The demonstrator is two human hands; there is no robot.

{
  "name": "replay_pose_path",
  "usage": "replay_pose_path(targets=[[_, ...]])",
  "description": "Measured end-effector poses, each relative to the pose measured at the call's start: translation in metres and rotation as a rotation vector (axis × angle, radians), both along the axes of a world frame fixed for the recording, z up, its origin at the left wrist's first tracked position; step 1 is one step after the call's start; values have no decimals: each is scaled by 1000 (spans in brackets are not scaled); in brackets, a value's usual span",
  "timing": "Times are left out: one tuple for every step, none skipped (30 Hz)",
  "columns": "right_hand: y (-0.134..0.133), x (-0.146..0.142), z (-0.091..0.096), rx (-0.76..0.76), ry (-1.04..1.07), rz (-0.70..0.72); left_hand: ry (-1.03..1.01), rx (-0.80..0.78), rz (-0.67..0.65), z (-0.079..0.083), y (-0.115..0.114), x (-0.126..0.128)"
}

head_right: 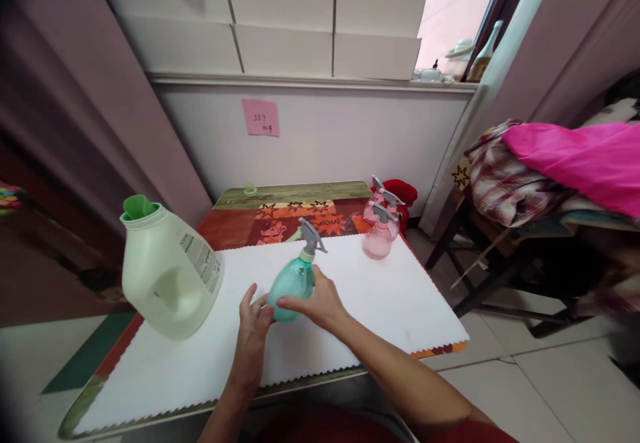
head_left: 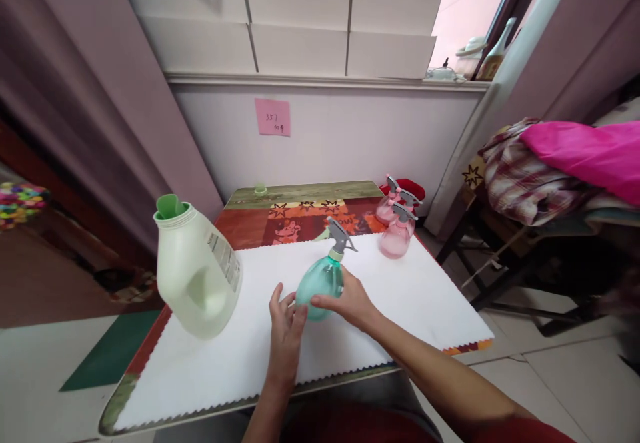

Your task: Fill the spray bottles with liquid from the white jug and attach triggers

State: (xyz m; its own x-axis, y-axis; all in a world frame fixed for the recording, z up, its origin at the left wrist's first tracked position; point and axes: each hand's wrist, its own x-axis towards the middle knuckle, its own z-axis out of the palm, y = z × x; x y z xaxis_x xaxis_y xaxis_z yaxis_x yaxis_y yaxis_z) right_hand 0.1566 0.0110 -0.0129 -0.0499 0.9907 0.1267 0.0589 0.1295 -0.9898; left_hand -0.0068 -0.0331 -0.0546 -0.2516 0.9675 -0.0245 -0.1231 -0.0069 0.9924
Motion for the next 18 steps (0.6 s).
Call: replay_pose_path(targets=[[1, 10, -5, 3, -90, -56, 45, -8, -19, -3, 1, -2], [3, 19, -9, -2, -179, -114, 104, -18, -31, -5, 3, -3], [6, 28, -12, -13, -253, -169, 167, -29, -37, -7, 4, -3], [10, 36, -14, -23, -289, -224, 224, -40, -36, -9, 6, -3], [16, 44, -16, -32, -310, -273, 269, -46, -32, -11, 7, -2], [22, 51, -17, -35, -324, -319, 298, -46, -26, -12, 8, -1], [28, 58, -18, -27, -332, -365, 313, -41, -18, -14, 9, 0], [33, 64, -19, -7, -331, -410, 323, -36, -12, -15, 8, 1], [38, 70, -19, 25, -320, -452, 335, -31, -8, -16, 8, 2], [41, 77, -19, 64, -301, -488, 347, -22, -4, -18, 7, 1], [42, 85, -18, 99, -285, -517, 360, -11, -1, -19, 6, 1], [42, 92, -16, 125, -275, -538, 372, 1, 1, -20, 5, 0], [39, 101, -14, 142, -276, -562, 381, 13, 1, -20, 3, -1], [35, 109, -11, 151, -284, -595, 385, 25, 4, -20, 2, -2], [30, 118, -7, 155, -293, -637, 384, 35, 7, -19, 1, -3], [24, 127, -3, 157, -302, -682, 376, 44, 11, -18, 0, -3], [18, 135, 1, 160, -308, -731, 364, 49, 13, -16, -1, -3], [12, 142, 4, 162, -311, -774, 353, 54, 13, -14, -1, -3]])
